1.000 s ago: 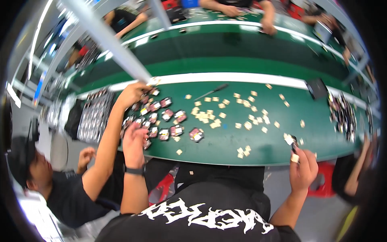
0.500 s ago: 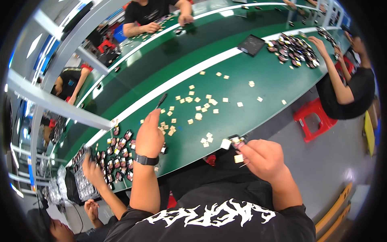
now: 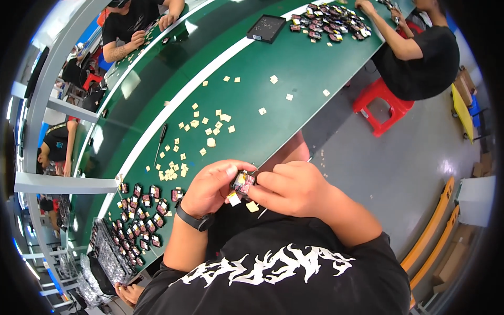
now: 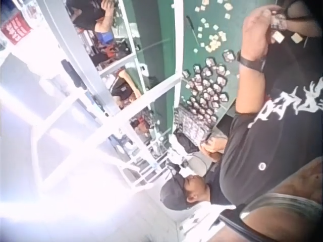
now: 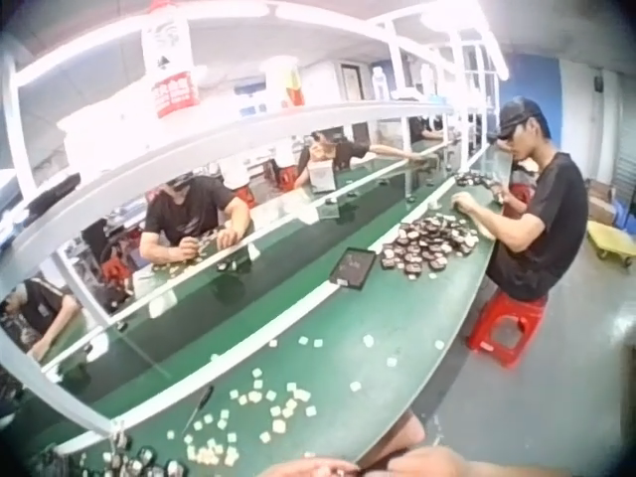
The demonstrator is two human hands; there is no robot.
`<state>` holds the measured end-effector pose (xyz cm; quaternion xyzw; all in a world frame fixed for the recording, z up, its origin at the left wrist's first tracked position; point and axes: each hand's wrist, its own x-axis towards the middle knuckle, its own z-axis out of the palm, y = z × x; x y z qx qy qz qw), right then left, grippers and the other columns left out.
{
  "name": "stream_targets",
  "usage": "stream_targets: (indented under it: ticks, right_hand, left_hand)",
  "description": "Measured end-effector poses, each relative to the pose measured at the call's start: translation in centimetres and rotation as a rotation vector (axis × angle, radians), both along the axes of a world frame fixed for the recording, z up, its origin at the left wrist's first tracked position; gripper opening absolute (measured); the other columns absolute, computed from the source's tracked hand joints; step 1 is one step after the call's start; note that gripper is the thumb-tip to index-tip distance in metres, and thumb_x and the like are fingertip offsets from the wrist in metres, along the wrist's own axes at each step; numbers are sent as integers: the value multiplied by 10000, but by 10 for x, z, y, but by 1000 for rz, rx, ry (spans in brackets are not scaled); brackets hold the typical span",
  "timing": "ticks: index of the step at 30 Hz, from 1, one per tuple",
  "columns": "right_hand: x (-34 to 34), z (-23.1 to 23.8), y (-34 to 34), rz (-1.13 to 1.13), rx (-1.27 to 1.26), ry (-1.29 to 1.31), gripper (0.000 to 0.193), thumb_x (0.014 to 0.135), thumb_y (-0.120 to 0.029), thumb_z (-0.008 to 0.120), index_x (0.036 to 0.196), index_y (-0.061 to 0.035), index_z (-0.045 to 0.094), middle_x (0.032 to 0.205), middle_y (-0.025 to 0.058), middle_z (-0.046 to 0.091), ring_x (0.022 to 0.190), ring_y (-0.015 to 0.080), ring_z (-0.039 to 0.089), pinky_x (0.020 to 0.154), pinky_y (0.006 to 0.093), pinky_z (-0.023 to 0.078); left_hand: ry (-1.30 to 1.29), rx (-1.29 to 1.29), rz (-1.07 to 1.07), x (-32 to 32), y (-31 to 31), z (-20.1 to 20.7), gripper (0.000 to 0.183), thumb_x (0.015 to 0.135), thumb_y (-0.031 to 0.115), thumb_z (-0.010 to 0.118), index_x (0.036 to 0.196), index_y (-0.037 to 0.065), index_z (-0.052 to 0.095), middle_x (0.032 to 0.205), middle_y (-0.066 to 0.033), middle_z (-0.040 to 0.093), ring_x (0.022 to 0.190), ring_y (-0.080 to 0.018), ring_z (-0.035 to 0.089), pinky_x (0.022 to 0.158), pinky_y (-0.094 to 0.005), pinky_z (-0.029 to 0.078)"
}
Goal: Manually assembling small electronic parts and applying stickers at a factory workbench.
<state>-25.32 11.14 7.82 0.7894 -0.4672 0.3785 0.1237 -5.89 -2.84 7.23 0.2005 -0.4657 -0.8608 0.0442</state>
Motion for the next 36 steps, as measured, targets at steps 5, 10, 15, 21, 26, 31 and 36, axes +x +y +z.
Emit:
stream_targets:
  ticks: [5,10,15,21,26,31,36]
  right_hand:
    - [-21,-19,-23,-125,250,-321,241,772,-32,774,1007,-46,720,839,52,632,640,179,576,559,314,476]
    - [-29,-26,-47,-175,705,-777,160,909,-64,723,1042,22,700,855,54,638,667,105,553,606,251,440]
    - [-46,-47,-74,-12,923,-1257,282,982,-86,633,1234,38,597,940,37,680,696,76,554,635,224,448]
    - [-66,-39,-91,40,1126,-1323,172,1016,-95,565,1158,0,549,994,86,716,693,77,589,631,238,493]
    - [-62,-40,-92,76,1193,-1368,110,1008,-93,570,1073,-15,526,981,92,725,658,84,602,574,238,487]
    - [-60,-46,-94,76,1223,-1345,102,999,-91,574,1032,-21,507,913,84,716,598,92,597,514,247,464]
    - [-61,-55,-99,-18,1212,-1342,112,991,-93,581,996,-22,495,851,80,704,536,98,579,454,254,421]
  left_hand:
    - [-33,62,314,-16,-2,-23,340,997,75,598,1315,-38,563,1029,-84,693,862,-126,693,657,-227,521]
    - [-33,-269,585,-32,-7,-36,409,939,19,679,1321,-16,538,1072,-88,677,948,-141,675,794,-249,538]
    - [-416,-1068,637,-43,-15,-33,267,862,41,719,1113,4,635,1011,-115,688,934,-186,676,822,-311,532]
    - [-383,-1162,620,-54,-25,-46,297,889,10,680,1181,9,628,1015,-120,685,856,-196,693,769,-317,551]
    - [-337,-732,756,-81,-17,-46,367,913,-43,634,1273,6,576,1033,-115,686,912,-161,700,755,-272,572]
    - [-386,-804,690,-91,-19,-56,378,909,-49,633,1278,-14,563,1044,-119,699,956,-150,701,776,-273,582]
    - [-312,-833,648,-93,-18,-69,351,900,-27,651,1244,-27,583,1054,-115,708,944,-159,702,788,-272,573]
